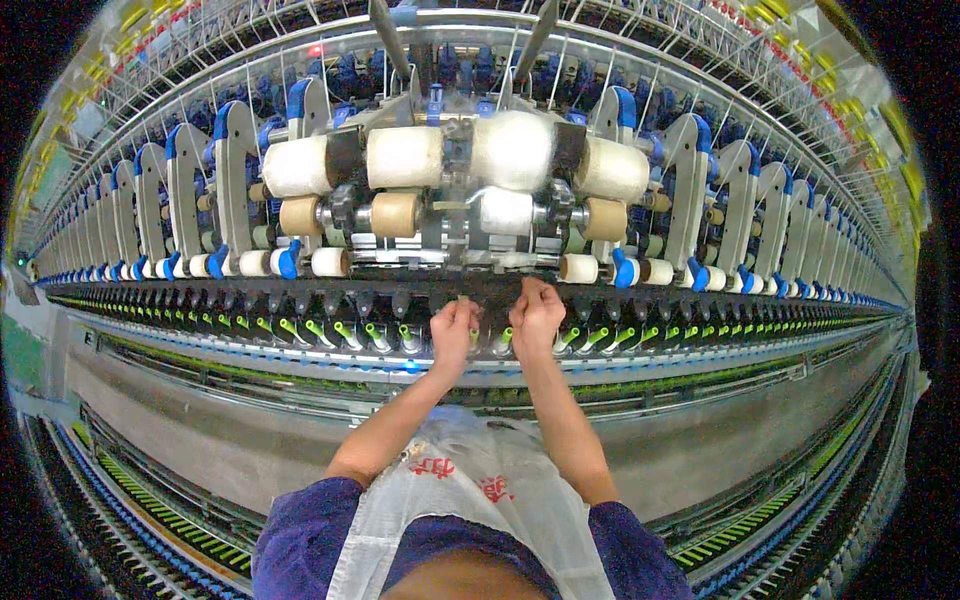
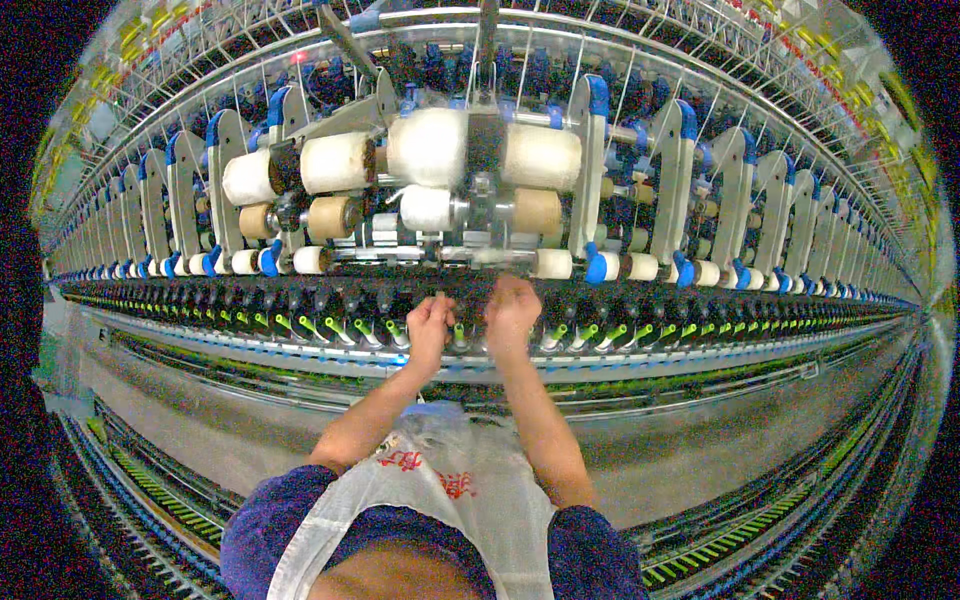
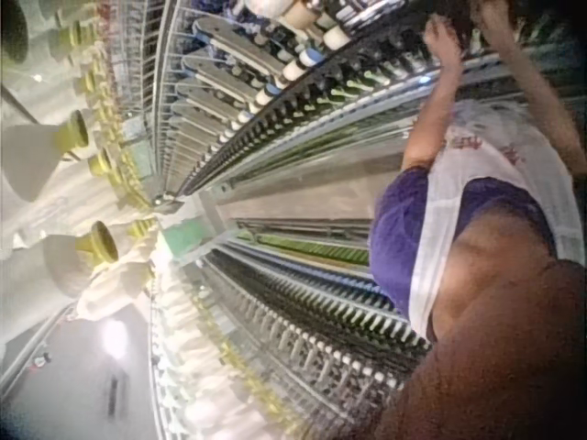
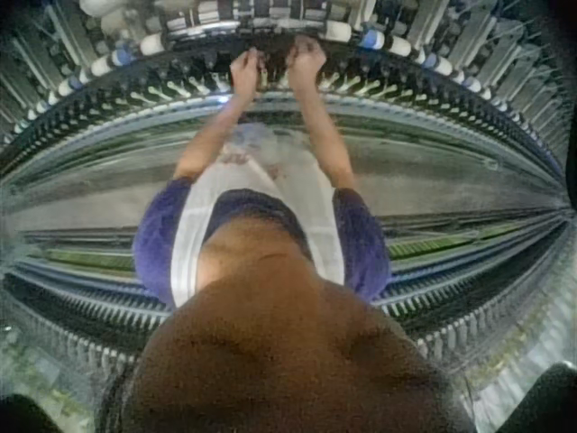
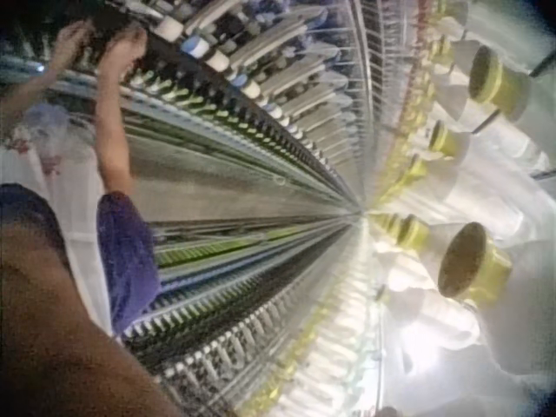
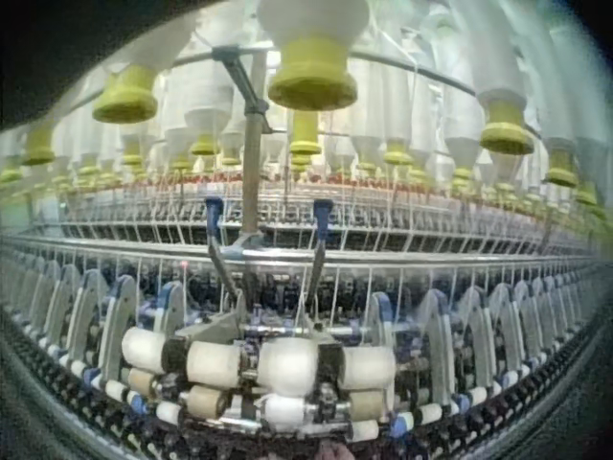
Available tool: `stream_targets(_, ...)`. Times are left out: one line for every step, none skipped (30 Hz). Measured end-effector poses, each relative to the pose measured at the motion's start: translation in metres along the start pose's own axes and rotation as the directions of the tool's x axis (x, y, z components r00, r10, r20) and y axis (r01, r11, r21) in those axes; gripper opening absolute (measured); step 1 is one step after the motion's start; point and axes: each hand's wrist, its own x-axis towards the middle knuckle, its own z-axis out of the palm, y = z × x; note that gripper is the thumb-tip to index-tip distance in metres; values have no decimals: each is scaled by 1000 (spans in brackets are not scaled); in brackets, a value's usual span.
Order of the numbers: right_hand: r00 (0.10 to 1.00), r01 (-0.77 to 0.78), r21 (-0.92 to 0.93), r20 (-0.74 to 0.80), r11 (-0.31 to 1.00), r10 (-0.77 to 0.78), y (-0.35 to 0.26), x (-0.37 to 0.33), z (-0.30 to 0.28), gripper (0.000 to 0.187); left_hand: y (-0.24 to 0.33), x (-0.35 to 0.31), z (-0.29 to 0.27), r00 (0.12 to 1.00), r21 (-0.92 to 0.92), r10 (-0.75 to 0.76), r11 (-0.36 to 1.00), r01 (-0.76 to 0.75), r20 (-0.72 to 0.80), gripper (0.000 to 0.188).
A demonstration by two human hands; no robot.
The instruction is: The person walks along a row of spinning machines, removes empty bobbins, and installs new white thread bobbins. They guide thread through machine guides and secure it to the bobbins, repeating this process across multiple stations.
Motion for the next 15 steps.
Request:
stream_targets(994, 14, 168, -110, 986, 5, 1, 0, 8, 5, -3, -3, -7, 999, 6, 33, 999, -33, 8, 31)
stream_targets(989, -7, 335, -135, 942, 56, 3, -2, 16, 5, -6, -5, -13, 1000, 16, 11, 1000, -11, 8, 30)
stream_targets(986, -136, 310, -53, 941, 160, 2, -7, 23, 5, -7, -6, -18, 999, -2, 18, 1000, -18, 31, 29)
stream_targets(981, -190, 308, 39, 932, 188, 3, -15, 27, 5, -9, -7, -22, 996, -34, 60, 998, -57, 68, 28)
stream_targets(961, -253, 316, 190, 914, 200, 3, -22, 32, 6, -9, -6, -24, 999, 2, -13, 1000, 13, 37, 29)
stream_targets(935, -343, 229, 179, 911, 307, 2, -30, 32, 6, -9, -5, -26, 998, -6, -33, 999, 33, 54, 29)
stream_targets(967, -252, 140, 75, 958, 244, 3, -35, 33, 5, -9, -2, -27, 996, -18, -77, 997, 78, 54, 29)
stream_targets(971, -239, 61, 9, 969, 239, 3, -36, 34, 5, -9, 0, -28, 994, -32, -90, 995, 92, 56, 30)
stream_targets(954, -292, -29, -82, 956, 289, 4, -39, 36, 4, -8, 3, -29, 996, -34, -59, 998, 61, 64, 30)
stream_targets(976, -142, 50, -158, 989, 148, 6, -35, 38, 3, -7, 6, -29, 997, -35, -58, 998, 60, 59, 31)
stream_targets(985, -31, 212, -160, 977, 66, 6, -33, 39, 2, -6, 10, -29, 994, -24, -100, 995, 101, 33, 31)
stream_targets(990, -120, 261, -45, 958, 136, 8, -27, 43, 3, -5, 13, -29, 995, -38, -66, 997, 69, 79, 32)
stream_targets(993, -109, 325, 3, 939, 114, 7, -23, 44, 4, -3, 15, -28, 990, -64, -72, 995, 81, 125, 32)
stream_targets(961, -272, 301, 39, 914, 273, 6, -20, 44, 4, -1, 17, -28, 986, -97, -78, 991, 93, 148, 32)
stream_targets(915, -403, 282, 126, 871, 382, 4, -19, 42, 4, 2, 19, -27, 975, -151, -58, 984, 91, 213, 32)
